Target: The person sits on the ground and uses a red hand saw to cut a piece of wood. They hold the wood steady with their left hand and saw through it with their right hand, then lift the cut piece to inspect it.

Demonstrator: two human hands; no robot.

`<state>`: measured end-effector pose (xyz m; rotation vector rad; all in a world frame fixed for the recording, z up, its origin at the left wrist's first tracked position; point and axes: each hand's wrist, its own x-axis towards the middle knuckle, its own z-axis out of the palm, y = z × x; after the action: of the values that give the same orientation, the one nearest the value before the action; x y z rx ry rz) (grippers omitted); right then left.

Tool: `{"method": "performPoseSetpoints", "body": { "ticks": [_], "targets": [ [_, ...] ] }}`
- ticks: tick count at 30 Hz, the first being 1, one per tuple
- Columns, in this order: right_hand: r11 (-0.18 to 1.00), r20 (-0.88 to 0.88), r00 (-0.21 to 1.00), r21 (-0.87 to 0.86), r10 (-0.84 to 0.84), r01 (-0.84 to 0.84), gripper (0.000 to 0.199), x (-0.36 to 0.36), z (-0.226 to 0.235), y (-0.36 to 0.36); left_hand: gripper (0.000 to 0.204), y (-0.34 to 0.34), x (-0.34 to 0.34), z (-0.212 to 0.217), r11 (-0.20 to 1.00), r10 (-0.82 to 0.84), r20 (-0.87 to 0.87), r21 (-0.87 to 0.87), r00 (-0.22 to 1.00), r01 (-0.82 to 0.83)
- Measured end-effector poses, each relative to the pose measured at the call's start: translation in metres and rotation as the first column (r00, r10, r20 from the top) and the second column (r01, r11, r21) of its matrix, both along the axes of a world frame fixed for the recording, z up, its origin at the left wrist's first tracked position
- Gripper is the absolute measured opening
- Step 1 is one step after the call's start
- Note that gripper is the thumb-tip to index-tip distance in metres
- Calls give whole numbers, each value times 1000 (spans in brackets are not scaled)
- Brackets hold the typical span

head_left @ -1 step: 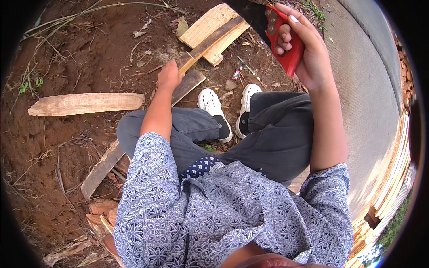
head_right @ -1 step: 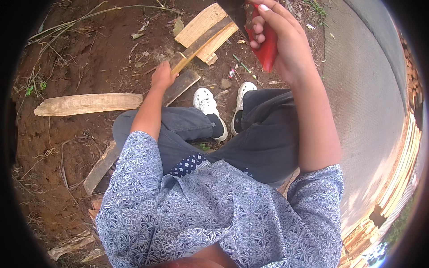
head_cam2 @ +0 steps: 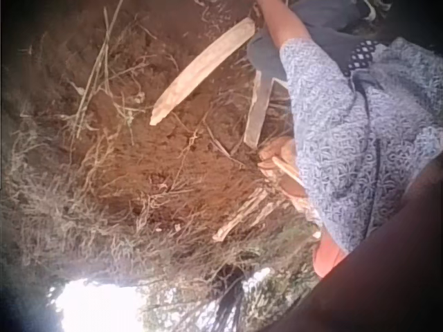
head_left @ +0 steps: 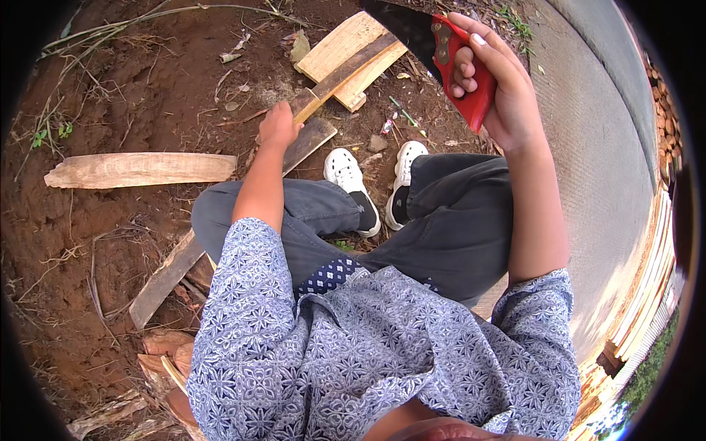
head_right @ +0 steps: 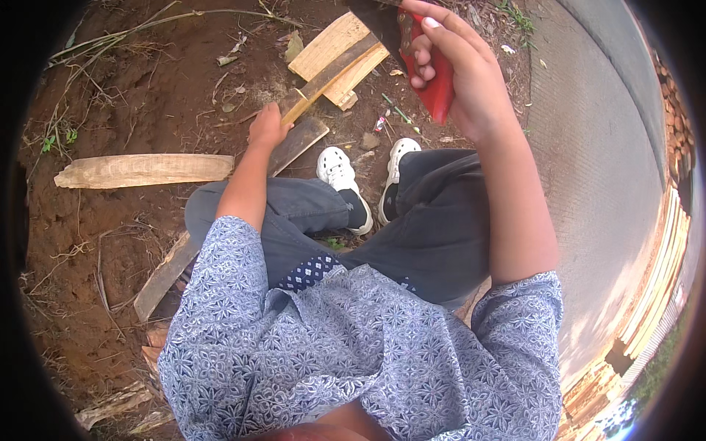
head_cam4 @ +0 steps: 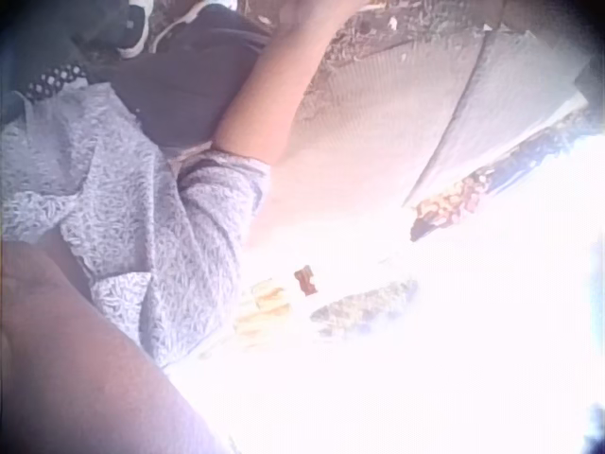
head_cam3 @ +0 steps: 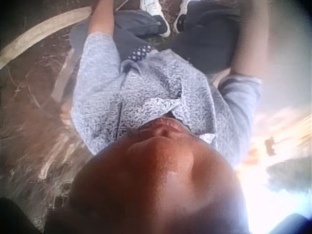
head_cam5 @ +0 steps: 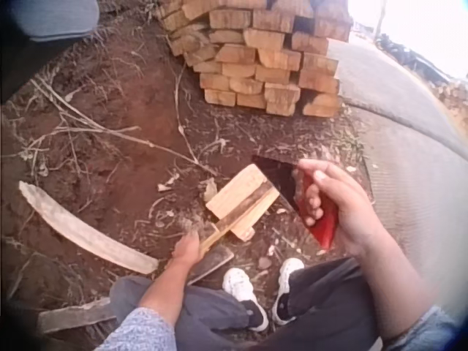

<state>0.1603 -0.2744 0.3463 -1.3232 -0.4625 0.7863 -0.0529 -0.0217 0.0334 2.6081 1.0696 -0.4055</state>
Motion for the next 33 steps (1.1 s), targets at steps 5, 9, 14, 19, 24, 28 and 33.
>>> {"method": "performPoseSetpoints", "body": {
  "ticks": [5,9,14,19,24,28,33],
  "targets": [
    [994,11,997,-80,74,-73,39,-56,23,-11,60,-3,10,-4,999,23,38,-35,999,-22],
    [998,116,991,10,-59,59,41,-104,49,-31,59,-1,-2,-4,996,85,63,-40,994,-83],
    [963,332,913,205,-237,175,46,-138,46,-81,58,-5,2,-2,993,89,80,-80,993,-83],
    [978,387,898,92,-209,188,50,-143,50,-86,59,3,1,-9,995,81,125,-66,989,-74],
    [999,381,925,-39,-11,28,50,-128,13,-77,60,4,-1,-12,996,66,102,-71,993,-59],
    [988,296,946,-118,131,-100,45,-118,-19,-40,59,7,-3,-14,997,62,116,-47,991,-57],
    [958,172,960,-222,221,-181,40,-116,-65,-5,54,5,-4,-17,997,61,145,-49,988,-54]
  ]
}}
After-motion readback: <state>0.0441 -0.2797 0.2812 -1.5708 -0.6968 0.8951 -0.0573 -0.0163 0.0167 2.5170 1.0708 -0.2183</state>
